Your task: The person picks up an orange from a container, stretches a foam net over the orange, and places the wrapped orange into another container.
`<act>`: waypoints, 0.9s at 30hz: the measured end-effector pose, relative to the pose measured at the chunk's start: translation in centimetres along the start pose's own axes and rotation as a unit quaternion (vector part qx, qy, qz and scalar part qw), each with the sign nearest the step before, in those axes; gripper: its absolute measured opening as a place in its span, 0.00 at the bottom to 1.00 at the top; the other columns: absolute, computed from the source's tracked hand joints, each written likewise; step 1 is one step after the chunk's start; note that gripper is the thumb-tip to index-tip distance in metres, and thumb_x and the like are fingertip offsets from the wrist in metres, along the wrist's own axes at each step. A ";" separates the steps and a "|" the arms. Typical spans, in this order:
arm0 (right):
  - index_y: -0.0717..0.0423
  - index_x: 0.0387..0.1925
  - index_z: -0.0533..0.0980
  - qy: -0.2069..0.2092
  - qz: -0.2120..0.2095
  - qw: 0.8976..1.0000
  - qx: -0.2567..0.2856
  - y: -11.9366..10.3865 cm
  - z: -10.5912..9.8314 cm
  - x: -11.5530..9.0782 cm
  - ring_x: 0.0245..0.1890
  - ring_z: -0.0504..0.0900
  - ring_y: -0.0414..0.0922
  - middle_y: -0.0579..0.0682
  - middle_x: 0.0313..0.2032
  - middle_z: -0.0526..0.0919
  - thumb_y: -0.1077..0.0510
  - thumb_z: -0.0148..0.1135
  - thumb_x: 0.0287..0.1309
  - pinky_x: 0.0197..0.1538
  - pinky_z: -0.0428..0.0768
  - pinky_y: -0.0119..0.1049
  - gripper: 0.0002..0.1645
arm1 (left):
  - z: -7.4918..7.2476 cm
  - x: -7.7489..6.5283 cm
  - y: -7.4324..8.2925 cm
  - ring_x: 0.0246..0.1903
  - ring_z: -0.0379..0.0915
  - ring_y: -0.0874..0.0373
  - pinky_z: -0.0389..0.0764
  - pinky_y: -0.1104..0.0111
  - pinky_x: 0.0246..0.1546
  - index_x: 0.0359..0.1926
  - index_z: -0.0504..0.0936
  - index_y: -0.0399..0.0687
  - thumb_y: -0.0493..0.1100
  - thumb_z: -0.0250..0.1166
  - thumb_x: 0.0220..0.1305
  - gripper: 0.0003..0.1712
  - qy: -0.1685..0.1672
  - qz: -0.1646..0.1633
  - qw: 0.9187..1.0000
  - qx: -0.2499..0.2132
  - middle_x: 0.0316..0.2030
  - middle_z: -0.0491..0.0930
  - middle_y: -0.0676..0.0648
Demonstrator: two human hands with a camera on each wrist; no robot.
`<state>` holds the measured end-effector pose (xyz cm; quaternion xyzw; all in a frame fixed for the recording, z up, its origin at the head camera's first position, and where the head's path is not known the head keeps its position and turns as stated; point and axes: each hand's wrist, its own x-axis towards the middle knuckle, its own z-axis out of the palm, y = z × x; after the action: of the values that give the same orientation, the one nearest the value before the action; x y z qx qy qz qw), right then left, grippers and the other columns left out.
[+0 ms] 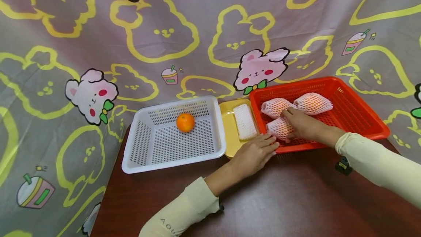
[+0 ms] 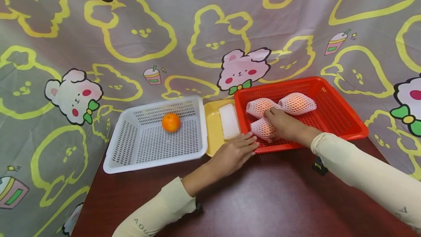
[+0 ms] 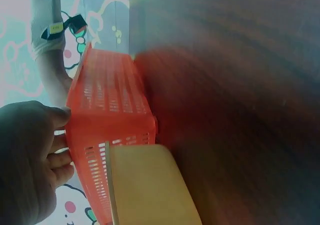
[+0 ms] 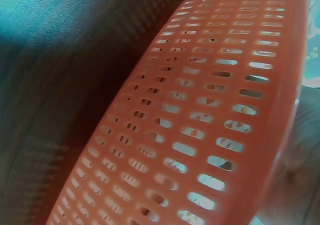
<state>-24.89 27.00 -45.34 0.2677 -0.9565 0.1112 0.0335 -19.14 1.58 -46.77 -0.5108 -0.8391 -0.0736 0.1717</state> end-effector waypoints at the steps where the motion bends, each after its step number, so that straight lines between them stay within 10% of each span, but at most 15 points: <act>1: 0.67 0.50 0.72 -0.003 0.002 1.000 0.000 -0.1 -0.1 0.1 0.46 0.81 0.58 0.62 0.45 0.76 0.56 0.88 0.36 0.51 0.81 0.58 0.42 | 0.0 -0.2 0.1 0.71 0.69 0.53 0.67 0.60 0.74 0.67 0.80 0.50 0.50 0.58 0.77 0.22 -0.002 -0.003 1.000 0.006 0.66 0.78 0.48; 10: 0.69 0.57 0.72 -0.042 0.048 0.998 -0.026 -2.8 -2.0 1.5 0.48 0.79 0.57 0.64 0.48 0.76 0.51 0.84 0.44 0.55 0.82 0.57 0.44 | -3.9 -4.2 -1.3 0.73 0.66 0.46 0.64 0.50 0.75 0.70 0.74 0.48 0.50 0.59 0.76 0.27 0.032 -0.135 0.990 -0.033 0.69 0.75 0.42; 20: 0.69 0.52 0.74 0.021 -0.089 0.995 -0.040 -8.7 -3.7 8.0 0.50 0.75 0.60 0.64 0.48 0.75 0.67 0.69 0.55 0.56 0.79 0.52 0.23 | -8.8 -13.8 -4.8 0.74 0.60 0.39 0.56 0.43 0.76 0.72 0.70 0.42 0.44 0.61 0.75 0.29 0.074 -0.331 0.939 -0.062 0.68 0.73 0.37; 27: 0.62 0.62 0.71 -0.053 -0.110 0.992 0.015 -14.8 -3.2 16.0 0.61 0.76 0.58 0.62 0.60 0.76 0.53 0.68 0.66 0.67 0.76 0.50 0.28 | -10.1 -20.9 -4.5 0.71 0.63 0.31 0.58 0.30 0.68 0.68 0.78 0.47 0.45 0.67 0.69 0.28 0.071 -0.410 0.908 0.035 0.67 0.75 0.34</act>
<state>-30.90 7.36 -37.33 0.3771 -0.9200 0.1066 -0.0091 -12.24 -20.94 -44.74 -0.1084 -0.9623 -0.1441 0.2035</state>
